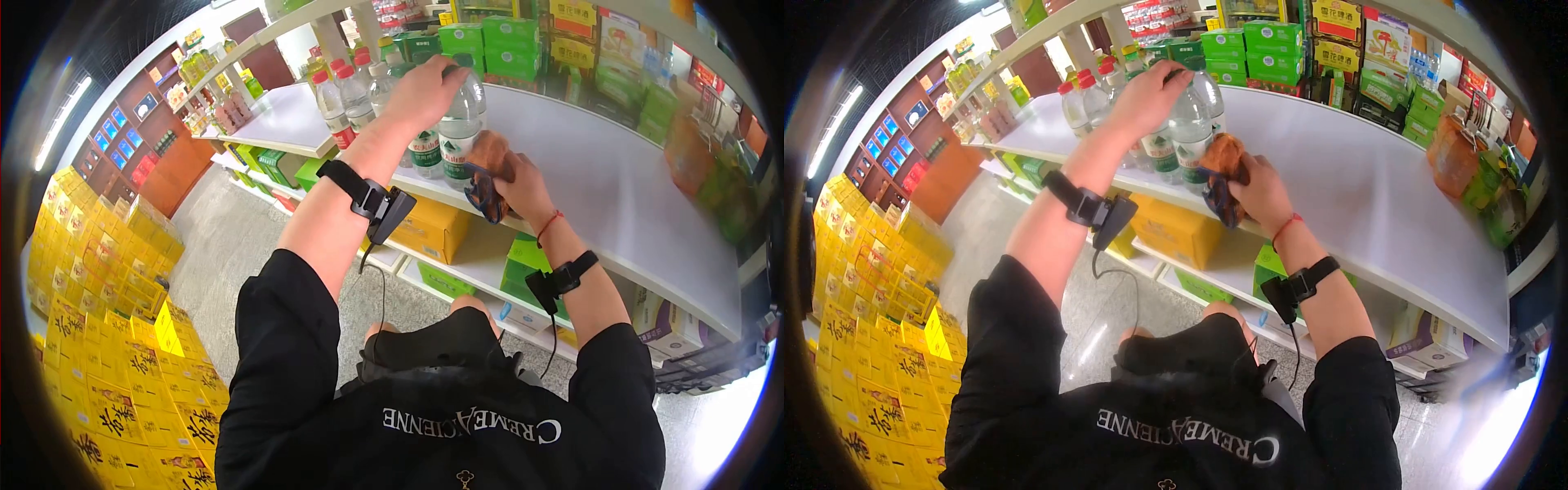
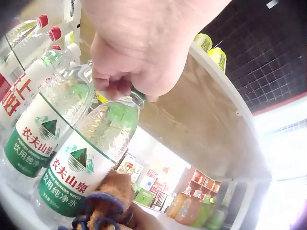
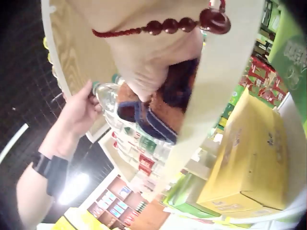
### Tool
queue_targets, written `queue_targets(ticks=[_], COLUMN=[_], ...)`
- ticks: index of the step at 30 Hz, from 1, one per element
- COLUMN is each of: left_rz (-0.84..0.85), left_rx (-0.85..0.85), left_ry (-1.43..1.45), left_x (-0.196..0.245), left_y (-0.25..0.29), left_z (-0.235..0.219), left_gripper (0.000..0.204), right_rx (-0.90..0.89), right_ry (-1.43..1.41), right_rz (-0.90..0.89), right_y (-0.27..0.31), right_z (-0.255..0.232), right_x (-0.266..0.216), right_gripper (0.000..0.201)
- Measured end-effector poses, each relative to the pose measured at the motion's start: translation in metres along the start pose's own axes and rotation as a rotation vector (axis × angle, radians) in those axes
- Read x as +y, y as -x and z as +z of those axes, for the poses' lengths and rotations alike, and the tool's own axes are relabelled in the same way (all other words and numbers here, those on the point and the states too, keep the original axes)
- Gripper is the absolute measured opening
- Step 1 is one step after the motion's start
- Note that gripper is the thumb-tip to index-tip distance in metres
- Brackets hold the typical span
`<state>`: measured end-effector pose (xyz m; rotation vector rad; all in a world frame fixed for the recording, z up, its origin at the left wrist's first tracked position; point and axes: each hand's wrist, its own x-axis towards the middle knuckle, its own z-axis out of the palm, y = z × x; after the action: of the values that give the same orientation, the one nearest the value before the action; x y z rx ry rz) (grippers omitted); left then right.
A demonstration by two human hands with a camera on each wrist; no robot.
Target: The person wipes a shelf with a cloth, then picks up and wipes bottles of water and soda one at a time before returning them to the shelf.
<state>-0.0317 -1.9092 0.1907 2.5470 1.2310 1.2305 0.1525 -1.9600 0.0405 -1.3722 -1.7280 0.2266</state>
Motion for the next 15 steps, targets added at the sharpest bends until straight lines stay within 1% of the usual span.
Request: queue_targets(ticks=[1, 3, 4, 6, 7, 9, 10, 12, 13, 15], left_rz=[0.009, -0.106, -0.098, -0.063, -0.061, -0.047, -0.047, -0.001, -0.001, -0.011], left_rx=[-0.001, -0.038, -0.038, -0.008, -0.005, -0.006, -0.007, 0.05, 0.05, 0.003], left_ry=[0.003, 0.029, 0.028, 0.002, 0.001, -0.029, -0.029, -0.055, -0.053, -0.099], left_x=[0.001, 0.001, 0.001, 0.0, 0.002, 0.007, 0.009, 0.011, 0.015, 0.021], left_y=[-0.003, -0.004, -0.005, -0.007, -0.01, -0.014, -0.015, -0.015, -0.014, -0.011], left_z=[-0.001, -0.002, 0.0, 0.003, 0.004, 0.011, 0.014, 0.016, 0.013, 0.007], left_gripper=[0.042, 0.045, 0.045, 0.051, 0.051, 0.053, 0.053, 0.052, 0.052, 0.051], right_rx=[0.008, -0.07, -0.062, 0.102, 0.104, 0.28, 0.28, 0.254, 0.246, 0.133], right_ry=[0.004, -0.232, -0.232, -0.314, -0.314, -0.324, -0.324, -0.42, -0.451, -0.393], right_rz=[0.003, 0.063, 0.062, 0.07, 0.066, -0.025, -0.024, -0.026, -0.027, 0.103], right_y=[-0.004, -0.015, -0.021, -0.035, -0.041, -0.05, -0.054, -0.056, -0.054, -0.039], right_z=[-0.003, -0.008, -0.012, -0.025, -0.036, -0.054, -0.054, -0.05, -0.047, -0.024], right_x=[0.003, 0.004, 0.0, -0.018, -0.033, -0.058, -0.058, -0.054, -0.052, -0.035], right_gripper=[0.051, 0.05, 0.05, 0.052, 0.052, 0.053, 0.053, 0.053, 0.053, 0.052])
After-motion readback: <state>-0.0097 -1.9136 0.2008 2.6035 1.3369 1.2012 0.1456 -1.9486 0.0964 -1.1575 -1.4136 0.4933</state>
